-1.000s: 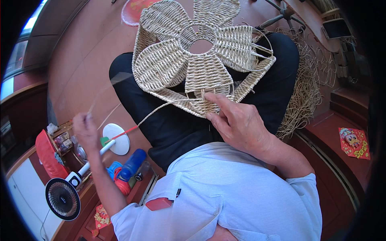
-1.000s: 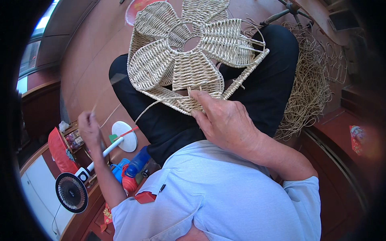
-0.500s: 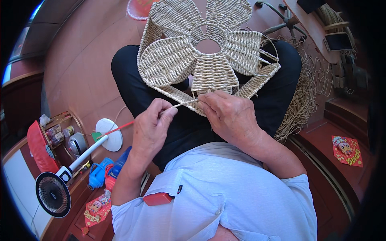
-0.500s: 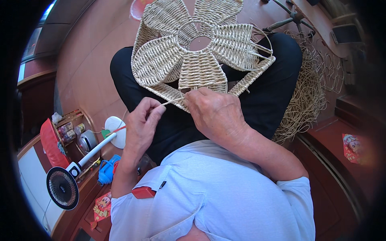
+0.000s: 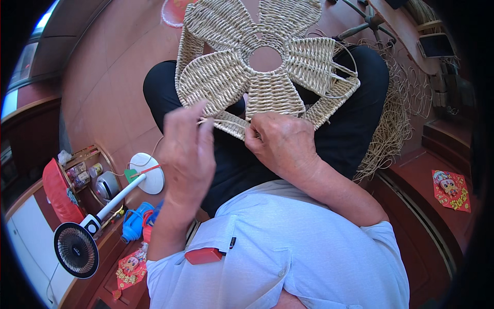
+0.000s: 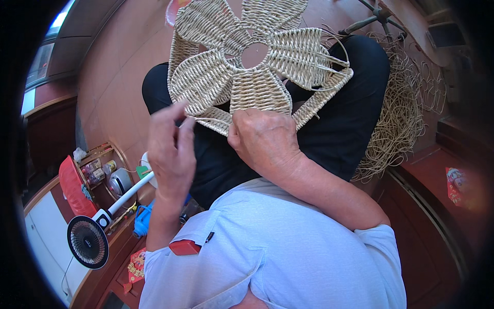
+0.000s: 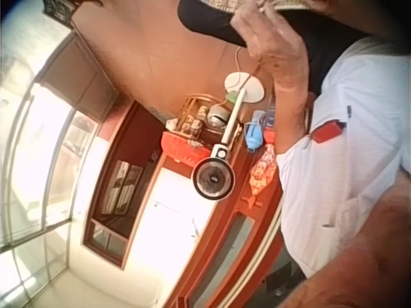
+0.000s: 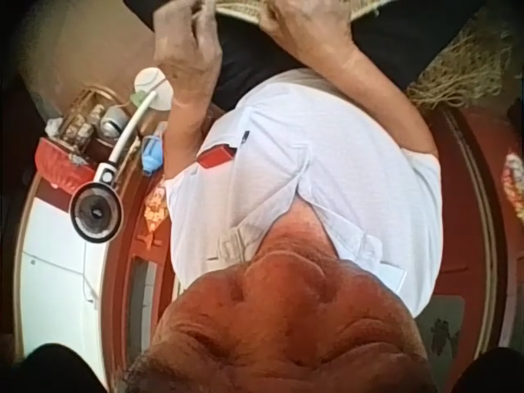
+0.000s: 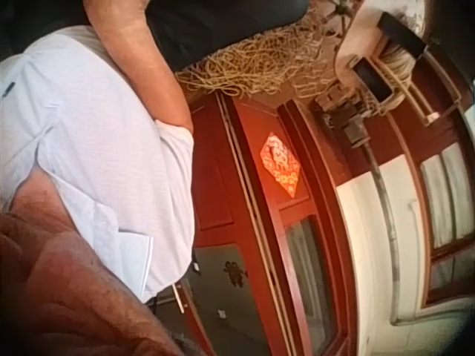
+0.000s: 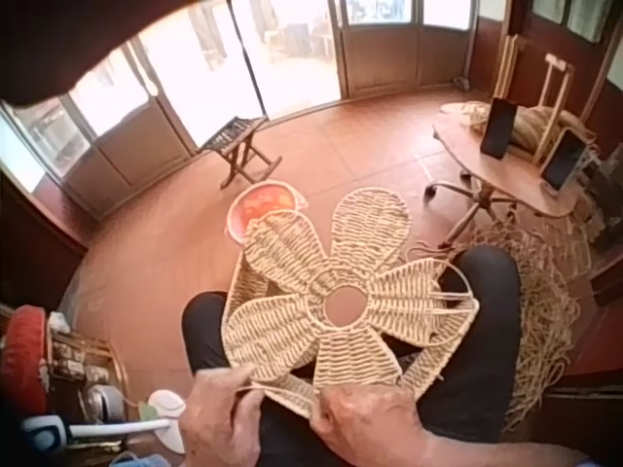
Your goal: Weaving straw material into a flower-shaped basket.
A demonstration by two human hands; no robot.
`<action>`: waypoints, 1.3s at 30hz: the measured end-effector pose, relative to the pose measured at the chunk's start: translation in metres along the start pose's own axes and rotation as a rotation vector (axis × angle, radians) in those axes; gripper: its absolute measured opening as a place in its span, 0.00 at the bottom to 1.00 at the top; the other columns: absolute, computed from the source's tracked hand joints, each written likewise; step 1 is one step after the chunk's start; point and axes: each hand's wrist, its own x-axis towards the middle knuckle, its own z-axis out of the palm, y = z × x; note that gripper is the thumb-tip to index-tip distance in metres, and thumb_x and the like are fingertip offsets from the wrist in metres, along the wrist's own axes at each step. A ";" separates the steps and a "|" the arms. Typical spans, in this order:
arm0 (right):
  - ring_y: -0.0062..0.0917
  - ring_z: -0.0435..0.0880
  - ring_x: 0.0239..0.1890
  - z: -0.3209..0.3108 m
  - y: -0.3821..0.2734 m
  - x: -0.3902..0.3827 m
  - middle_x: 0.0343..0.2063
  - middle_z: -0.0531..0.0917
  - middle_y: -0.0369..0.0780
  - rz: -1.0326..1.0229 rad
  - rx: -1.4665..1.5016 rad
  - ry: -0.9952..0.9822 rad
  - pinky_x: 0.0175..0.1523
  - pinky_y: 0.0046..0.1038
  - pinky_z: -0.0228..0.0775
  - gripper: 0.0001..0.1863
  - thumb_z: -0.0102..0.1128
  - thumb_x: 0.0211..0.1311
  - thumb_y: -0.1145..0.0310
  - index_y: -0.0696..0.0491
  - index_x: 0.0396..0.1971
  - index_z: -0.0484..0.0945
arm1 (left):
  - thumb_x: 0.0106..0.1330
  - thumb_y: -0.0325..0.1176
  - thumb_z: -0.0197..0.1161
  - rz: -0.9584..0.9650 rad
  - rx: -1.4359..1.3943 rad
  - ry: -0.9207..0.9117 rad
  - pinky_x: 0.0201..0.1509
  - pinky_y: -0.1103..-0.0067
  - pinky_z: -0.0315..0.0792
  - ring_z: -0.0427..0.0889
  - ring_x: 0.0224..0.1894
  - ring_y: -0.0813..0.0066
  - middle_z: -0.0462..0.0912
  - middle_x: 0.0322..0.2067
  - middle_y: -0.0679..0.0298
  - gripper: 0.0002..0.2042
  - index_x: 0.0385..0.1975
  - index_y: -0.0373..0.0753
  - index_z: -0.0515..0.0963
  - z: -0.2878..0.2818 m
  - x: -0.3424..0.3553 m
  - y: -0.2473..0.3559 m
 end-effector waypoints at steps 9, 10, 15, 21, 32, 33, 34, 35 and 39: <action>0.37 0.89 0.24 0.005 0.003 -0.003 0.22 0.84 0.40 -0.015 0.058 0.062 0.28 0.39 0.79 0.12 0.72 0.64 0.66 0.51 0.26 0.78 | 0.77 0.17 0.54 -0.462 -0.538 -0.363 0.39 0.75 0.84 0.89 0.36 0.71 0.87 0.57 0.49 0.27 0.77 0.36 0.69 0.023 -0.021 0.028; 0.37 0.89 0.24 0.004 0.004 -0.004 0.22 0.84 0.40 -0.023 0.054 0.057 0.28 0.39 0.79 0.12 0.72 0.64 0.66 0.51 0.26 0.78 | 0.77 0.17 0.52 -0.563 -0.697 -0.385 0.40 0.75 0.84 0.89 0.36 0.71 0.86 0.59 0.47 0.29 0.78 0.35 0.67 0.023 -0.020 0.027; 0.39 0.90 0.32 -0.020 0.009 -0.011 0.36 0.84 0.44 -0.046 0.210 0.010 0.35 0.39 0.82 0.04 0.68 0.70 0.73 0.55 0.41 0.82 | 0.75 0.19 0.48 -0.707 -1.121 -0.523 0.42 0.77 0.84 0.86 0.40 0.73 0.75 0.69 0.41 0.33 0.82 0.28 0.56 0.011 -0.006 0.018; 0.43 0.89 0.37 -0.031 0.017 -0.015 0.40 0.81 0.45 0.019 0.367 -0.041 0.40 0.43 0.83 0.11 0.66 0.71 0.78 0.54 0.51 0.83 | 0.72 0.18 0.54 -0.805 -1.273 -0.584 0.36 0.82 0.78 0.81 0.37 0.77 0.75 0.60 0.54 0.35 0.81 0.26 0.57 0.013 0.014 0.016; 0.42 0.88 0.39 -0.037 0.015 0.006 0.41 0.82 0.43 -0.021 0.281 -0.190 0.43 0.40 0.81 0.08 0.71 0.73 0.72 0.51 0.49 0.85 | 0.69 0.17 0.50 -0.785 -1.276 -0.605 0.24 0.86 0.68 0.77 0.27 0.80 0.78 0.60 0.54 0.38 0.83 0.28 0.53 0.016 0.015 0.008; 0.44 0.88 0.40 -0.037 0.014 0.006 0.41 0.81 0.44 -0.020 0.262 -0.217 0.43 0.41 0.82 0.08 0.71 0.73 0.71 0.51 0.48 0.84 | 0.69 0.17 0.50 -0.784 -1.275 -0.613 0.24 0.86 0.68 0.77 0.27 0.80 0.78 0.60 0.54 0.38 0.83 0.28 0.53 0.015 0.015 0.011; 0.44 0.88 0.40 -0.035 0.013 0.006 0.41 0.81 0.44 -0.015 0.262 -0.212 0.43 0.41 0.82 0.08 0.71 0.73 0.71 0.51 0.48 0.84 | 0.70 0.18 0.49 -0.777 -1.206 -0.583 0.25 0.85 0.70 0.78 0.28 0.81 0.79 0.60 0.55 0.36 0.82 0.30 0.56 0.014 0.015 0.014; 0.44 0.88 0.41 -0.032 0.012 0.005 0.42 0.81 0.44 -0.019 0.196 -0.234 0.43 0.42 0.81 0.08 0.70 0.74 0.69 0.52 0.48 0.83 | 0.72 0.18 0.48 -0.769 -1.136 -0.553 0.27 0.85 0.72 0.79 0.29 0.81 0.80 0.59 0.55 0.35 0.82 0.32 0.59 0.013 0.013 0.017; 0.46 0.89 0.37 -0.031 0.010 0.002 0.37 0.82 0.48 -0.038 0.156 -0.204 0.42 0.48 0.82 0.11 0.66 0.77 0.63 0.57 0.40 0.83 | 0.74 0.18 0.47 -0.436 -0.616 -0.386 0.35 0.78 0.80 0.83 0.32 0.77 0.85 0.56 0.52 0.31 0.78 0.36 0.67 0.010 0.000 0.026</action>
